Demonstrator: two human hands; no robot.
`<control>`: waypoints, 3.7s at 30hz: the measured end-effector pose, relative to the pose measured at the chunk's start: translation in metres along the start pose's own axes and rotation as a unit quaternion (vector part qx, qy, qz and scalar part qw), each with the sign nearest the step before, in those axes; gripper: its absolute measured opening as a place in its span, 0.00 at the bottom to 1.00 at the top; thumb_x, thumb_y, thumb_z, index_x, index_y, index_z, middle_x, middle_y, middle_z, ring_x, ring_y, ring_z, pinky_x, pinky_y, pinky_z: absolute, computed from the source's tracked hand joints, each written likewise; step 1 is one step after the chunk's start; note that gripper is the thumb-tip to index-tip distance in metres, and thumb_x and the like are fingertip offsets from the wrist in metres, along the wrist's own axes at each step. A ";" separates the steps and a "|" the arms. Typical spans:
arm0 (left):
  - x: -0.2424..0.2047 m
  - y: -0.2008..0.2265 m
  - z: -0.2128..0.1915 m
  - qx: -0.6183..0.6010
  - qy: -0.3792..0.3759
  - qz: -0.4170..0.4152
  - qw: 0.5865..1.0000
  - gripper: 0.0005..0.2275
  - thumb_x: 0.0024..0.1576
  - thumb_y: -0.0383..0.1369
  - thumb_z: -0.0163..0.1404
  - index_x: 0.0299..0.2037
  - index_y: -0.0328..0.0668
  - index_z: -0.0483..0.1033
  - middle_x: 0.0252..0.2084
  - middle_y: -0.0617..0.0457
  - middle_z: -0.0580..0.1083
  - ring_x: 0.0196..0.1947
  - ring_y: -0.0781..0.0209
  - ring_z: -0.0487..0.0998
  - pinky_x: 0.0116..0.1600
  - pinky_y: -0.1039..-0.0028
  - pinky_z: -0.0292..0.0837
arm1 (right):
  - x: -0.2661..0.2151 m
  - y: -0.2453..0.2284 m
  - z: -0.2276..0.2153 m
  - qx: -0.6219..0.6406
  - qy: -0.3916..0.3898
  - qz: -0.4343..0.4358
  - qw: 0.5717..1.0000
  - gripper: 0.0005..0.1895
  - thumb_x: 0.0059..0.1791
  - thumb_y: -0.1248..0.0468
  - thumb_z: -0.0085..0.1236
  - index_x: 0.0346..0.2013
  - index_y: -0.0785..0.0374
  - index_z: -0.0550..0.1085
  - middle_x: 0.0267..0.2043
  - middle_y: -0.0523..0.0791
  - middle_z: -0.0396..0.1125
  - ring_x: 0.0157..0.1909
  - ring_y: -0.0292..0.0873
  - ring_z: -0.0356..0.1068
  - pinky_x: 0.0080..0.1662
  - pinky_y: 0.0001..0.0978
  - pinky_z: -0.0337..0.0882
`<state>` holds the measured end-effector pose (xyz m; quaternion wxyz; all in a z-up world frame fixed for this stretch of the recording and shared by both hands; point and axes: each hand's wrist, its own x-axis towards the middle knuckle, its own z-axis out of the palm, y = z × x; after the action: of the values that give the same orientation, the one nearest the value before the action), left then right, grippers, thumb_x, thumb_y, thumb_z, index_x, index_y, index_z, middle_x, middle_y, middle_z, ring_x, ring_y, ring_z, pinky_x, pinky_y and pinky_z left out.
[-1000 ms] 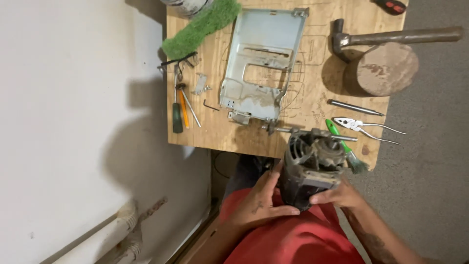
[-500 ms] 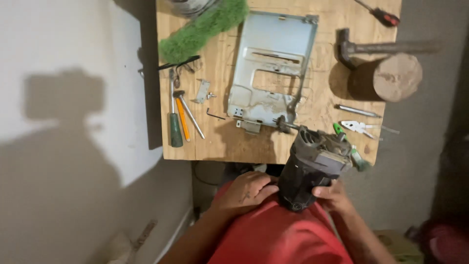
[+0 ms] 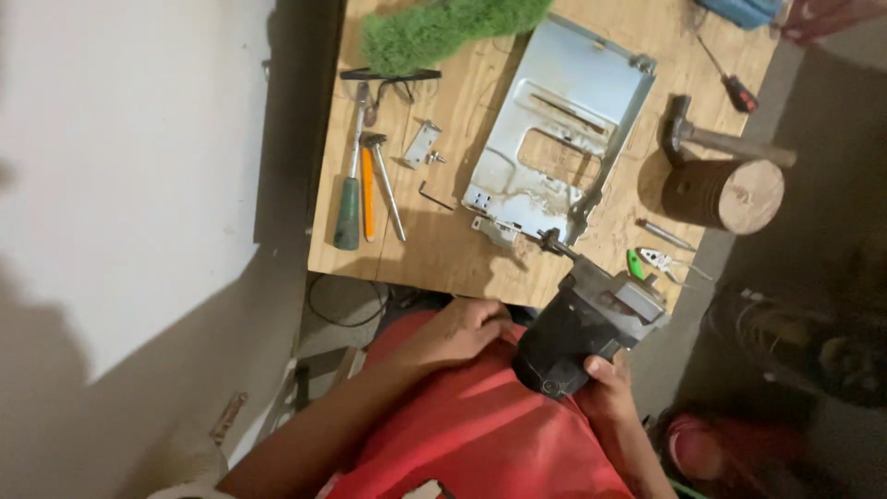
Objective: Repairing or assembling a motor unit onto a metal frame using hand tools
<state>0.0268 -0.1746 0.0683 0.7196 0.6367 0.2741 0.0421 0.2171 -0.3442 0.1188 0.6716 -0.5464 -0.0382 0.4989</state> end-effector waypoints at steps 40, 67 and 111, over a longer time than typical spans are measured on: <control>0.083 0.044 -0.056 0.237 0.027 0.280 0.930 0.12 0.69 0.39 0.34 0.41 0.49 0.70 0.34 0.50 0.68 0.27 0.42 0.76 0.33 0.63 0.74 | 0.001 0.006 -0.041 0.126 -0.010 -0.100 0.987 0.39 0.34 0.69 0.65 0.60 0.70 0.68 0.50 0.64 0.72 0.51 0.63 0.75 0.49 0.67 0.74; 0.178 0.259 -0.100 0.011 0.311 -0.039 0.950 0.03 0.63 0.32 0.54 0.41 0.44 0.78 0.37 0.56 0.74 0.37 0.62 0.79 0.42 0.75 0.81 | 0.013 -0.068 -0.139 -0.021 -0.130 -0.050 0.990 0.39 0.19 0.71 0.86 0.43 0.76 0.82 0.43 0.57 0.79 0.45 0.51 0.74 0.48 0.54 0.77; 0.073 -0.001 0.029 0.177 0.222 0.146 0.948 0.12 0.67 0.35 0.46 0.46 0.37 0.80 0.38 0.52 0.73 0.34 0.60 0.74 0.33 0.71 0.69 | 0.031 -0.049 -0.207 0.113 -0.182 0.082 0.973 0.48 0.37 0.60 0.81 0.64 0.72 0.64 0.59 0.63 0.69 0.56 0.66 0.73 0.52 0.65 0.77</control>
<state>0.1014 -0.1713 0.0440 0.5026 0.7611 0.3339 0.2380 0.3872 -0.4614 0.0586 0.6677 -0.3688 -0.0585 0.6440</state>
